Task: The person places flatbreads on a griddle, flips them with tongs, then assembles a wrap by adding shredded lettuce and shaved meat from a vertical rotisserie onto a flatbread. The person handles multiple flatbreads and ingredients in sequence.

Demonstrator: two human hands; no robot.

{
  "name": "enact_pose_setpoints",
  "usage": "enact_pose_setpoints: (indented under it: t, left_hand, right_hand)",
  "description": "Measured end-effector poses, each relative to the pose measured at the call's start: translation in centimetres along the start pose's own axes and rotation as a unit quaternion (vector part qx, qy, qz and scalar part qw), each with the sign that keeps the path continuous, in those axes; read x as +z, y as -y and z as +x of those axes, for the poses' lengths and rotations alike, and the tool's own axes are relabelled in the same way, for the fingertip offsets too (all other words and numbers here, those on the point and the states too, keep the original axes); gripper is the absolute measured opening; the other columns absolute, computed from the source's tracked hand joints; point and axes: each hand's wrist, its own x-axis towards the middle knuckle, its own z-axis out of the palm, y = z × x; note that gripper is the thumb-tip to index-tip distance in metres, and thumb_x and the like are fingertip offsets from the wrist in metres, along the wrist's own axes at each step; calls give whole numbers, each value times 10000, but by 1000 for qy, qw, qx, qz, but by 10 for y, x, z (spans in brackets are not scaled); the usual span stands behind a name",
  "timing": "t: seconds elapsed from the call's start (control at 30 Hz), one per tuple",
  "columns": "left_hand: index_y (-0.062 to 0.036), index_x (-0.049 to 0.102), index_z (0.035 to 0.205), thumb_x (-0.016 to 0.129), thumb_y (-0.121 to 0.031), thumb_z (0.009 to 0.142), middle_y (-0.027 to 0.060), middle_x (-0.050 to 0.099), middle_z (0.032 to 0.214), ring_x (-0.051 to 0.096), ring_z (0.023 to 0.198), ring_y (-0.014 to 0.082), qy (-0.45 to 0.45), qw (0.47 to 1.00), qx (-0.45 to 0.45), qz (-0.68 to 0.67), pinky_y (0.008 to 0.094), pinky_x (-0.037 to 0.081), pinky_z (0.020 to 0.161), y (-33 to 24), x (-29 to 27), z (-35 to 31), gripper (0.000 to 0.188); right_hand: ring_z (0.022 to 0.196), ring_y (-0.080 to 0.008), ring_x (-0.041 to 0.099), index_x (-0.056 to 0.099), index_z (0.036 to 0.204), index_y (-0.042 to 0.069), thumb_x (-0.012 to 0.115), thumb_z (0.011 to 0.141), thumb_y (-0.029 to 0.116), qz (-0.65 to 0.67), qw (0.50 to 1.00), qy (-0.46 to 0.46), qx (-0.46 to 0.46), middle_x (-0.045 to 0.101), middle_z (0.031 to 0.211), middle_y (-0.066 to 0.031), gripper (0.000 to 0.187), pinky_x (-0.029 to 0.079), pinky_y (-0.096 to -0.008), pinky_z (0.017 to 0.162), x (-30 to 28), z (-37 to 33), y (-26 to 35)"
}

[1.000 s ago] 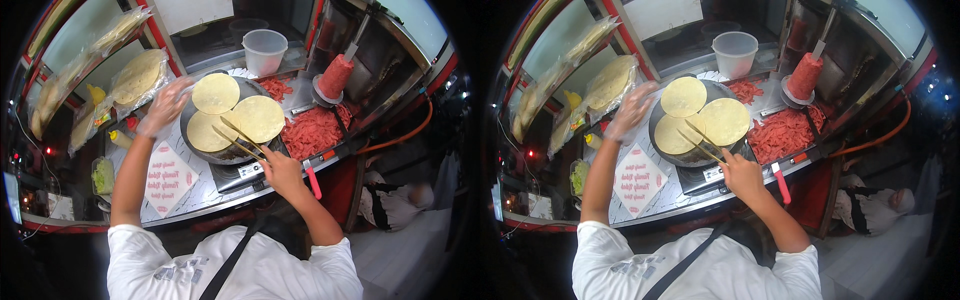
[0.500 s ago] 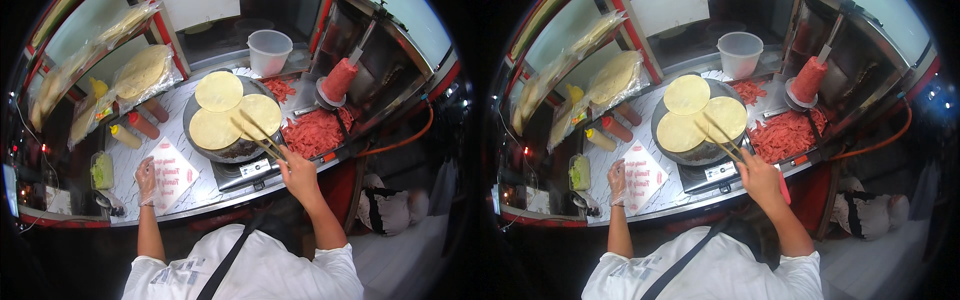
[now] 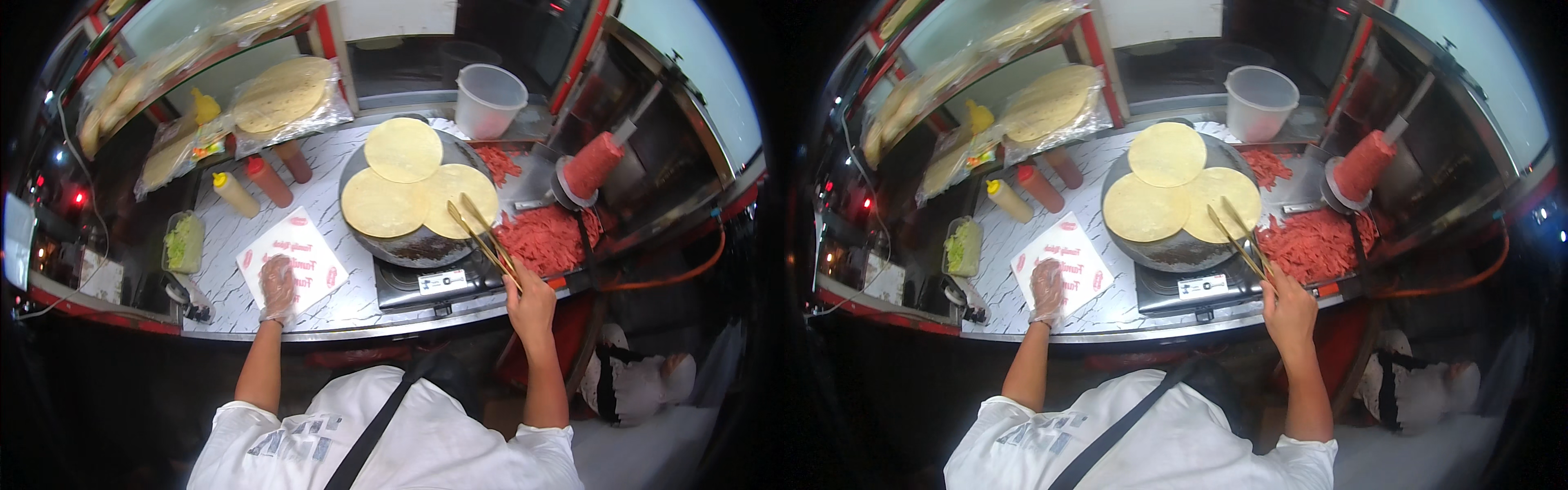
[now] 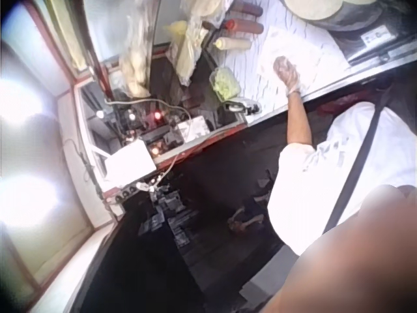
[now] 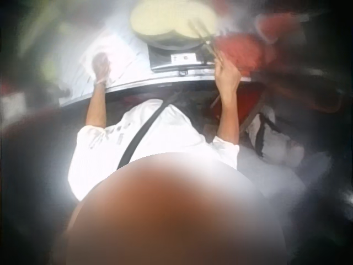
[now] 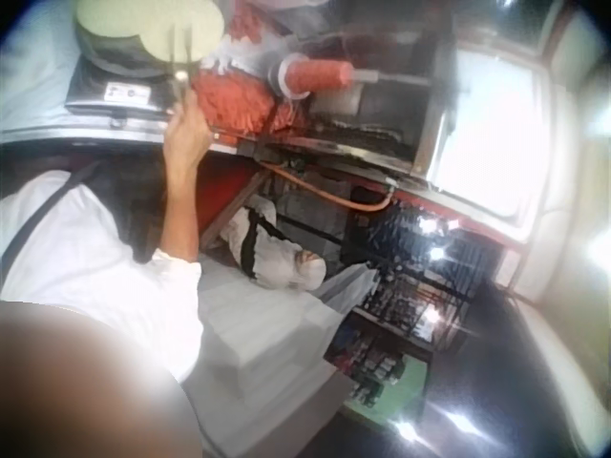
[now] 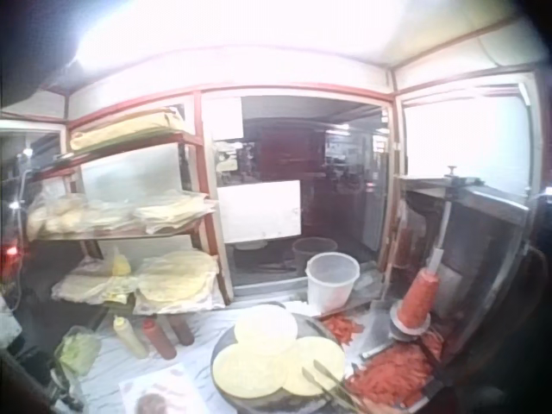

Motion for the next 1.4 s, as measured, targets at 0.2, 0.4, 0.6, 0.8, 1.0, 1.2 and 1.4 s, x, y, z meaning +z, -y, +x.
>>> enact_pose_setpoints:
  t: [0.2,0.4,0.6,0.8,1.0,1.2,1.4]
  left_hand:
    - [-50,676,1109,634,-73,875,143,667,1160,620,1112,344,-38,999,-6,-25,444,474,1025,-5,-3,0,239]
    - [-20,689,1167,612,-119,980,149,708,1147,665,1100,238,-40,965,-145,-213,343,511,954,24,-83,24,225]
    - [-66,708,1088,531,-188,982,238,712,1062,676,1017,430,-103,982,-126,90,485,547,880,147,-237,98,240]
    - [-73,719,1106,569,-150,906,238,707,1094,680,1056,417,134,949,-191,212,484,545,920,245,-243,167,261]
    - [-112,732,1120,641,-108,869,241,700,1145,673,1089,404,118,967,-172,145,445,520,997,255,-247,178,267]
    - [-124,725,1175,719,-101,817,183,721,1092,705,1009,295,208,965,-156,43,347,530,937,222,-301,193,358]
    - [-107,679,1252,655,-125,915,93,683,1199,671,977,202,239,937,-247,-70,344,556,825,205,-323,202,339]
  right_hand:
    - [945,-400,707,671,1276,37,662,930,111,38,998,2,44,717,1051,-235,354,539,-431,833,0,3,11]
    - [835,-317,678,580,1364,-29,642,923,57,147,989,34,-6,699,999,-206,453,526,-394,772,20,1,75]
    - [738,-298,632,551,1391,0,669,908,61,242,948,206,-32,654,921,-179,501,509,-387,672,107,-21,185]
    - [836,-339,599,566,1356,-1,706,896,143,141,958,202,-146,635,925,-155,502,470,-447,740,222,-31,224]
    - [906,-325,544,526,1392,-9,718,884,199,29,976,147,-161,602,963,-136,581,407,-459,820,272,-50,223]
    - [922,-332,537,514,1409,3,723,880,236,-3,977,138,-162,597,991,-141,614,402,-468,832,276,-55,223]
    - [931,-331,539,503,1419,6,716,886,216,15,979,142,-147,605,1012,-141,612,404,-464,846,273,-54,228]
